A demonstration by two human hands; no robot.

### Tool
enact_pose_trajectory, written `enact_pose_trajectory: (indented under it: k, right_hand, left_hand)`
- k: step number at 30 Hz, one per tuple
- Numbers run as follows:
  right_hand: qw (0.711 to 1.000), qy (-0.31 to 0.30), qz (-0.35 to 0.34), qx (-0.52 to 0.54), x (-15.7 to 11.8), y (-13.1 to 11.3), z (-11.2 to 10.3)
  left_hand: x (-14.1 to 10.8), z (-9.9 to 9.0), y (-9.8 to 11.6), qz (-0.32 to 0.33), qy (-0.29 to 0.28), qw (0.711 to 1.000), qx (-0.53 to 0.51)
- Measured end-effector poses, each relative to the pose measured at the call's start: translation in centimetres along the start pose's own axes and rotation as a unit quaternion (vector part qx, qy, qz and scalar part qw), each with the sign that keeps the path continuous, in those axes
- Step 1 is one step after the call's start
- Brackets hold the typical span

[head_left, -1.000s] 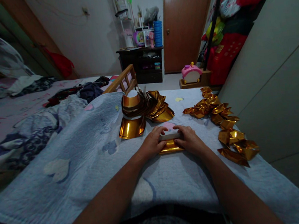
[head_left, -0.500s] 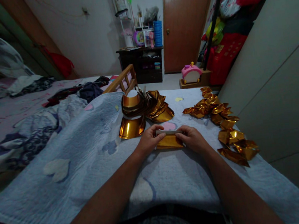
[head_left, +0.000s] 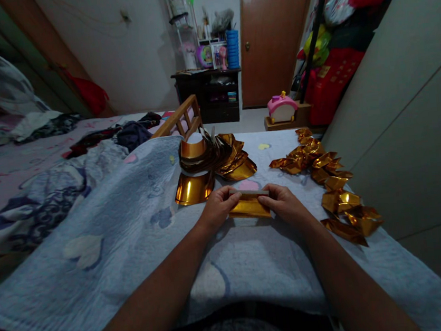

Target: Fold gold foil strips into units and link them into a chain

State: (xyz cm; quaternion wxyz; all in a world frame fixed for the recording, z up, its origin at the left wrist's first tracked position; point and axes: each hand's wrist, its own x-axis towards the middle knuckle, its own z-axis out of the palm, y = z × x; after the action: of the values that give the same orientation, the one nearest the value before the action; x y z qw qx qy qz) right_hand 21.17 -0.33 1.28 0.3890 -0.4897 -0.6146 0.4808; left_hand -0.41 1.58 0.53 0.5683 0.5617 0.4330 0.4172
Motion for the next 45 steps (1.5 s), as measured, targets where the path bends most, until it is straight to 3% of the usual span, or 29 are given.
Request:
enact_pose_trajectory:
  k: [27, 35, 45]
  right_hand:
    - [0.999, 0.032, 0.012, 0.024, -0.08, -0.09, 0.16]
    - [0.999, 0.031, 0.013, 0.034, -0.16, -0.24, 0.2]
    - [0.999, 0.03, 0.004, 0.027, -0.06, -0.06, 0.02]
  left_hand:
    - [-0.15, 0.04, 0.11, 0.008, 0.004, 1.0, -0.001]
    - [-0.1, 0.03, 0.28, 0.033, 0.051, 0.998, 0.005]
    - [-0.18, 0.15, 0.54, 0.035, 0.061, 0.997, -0.01]
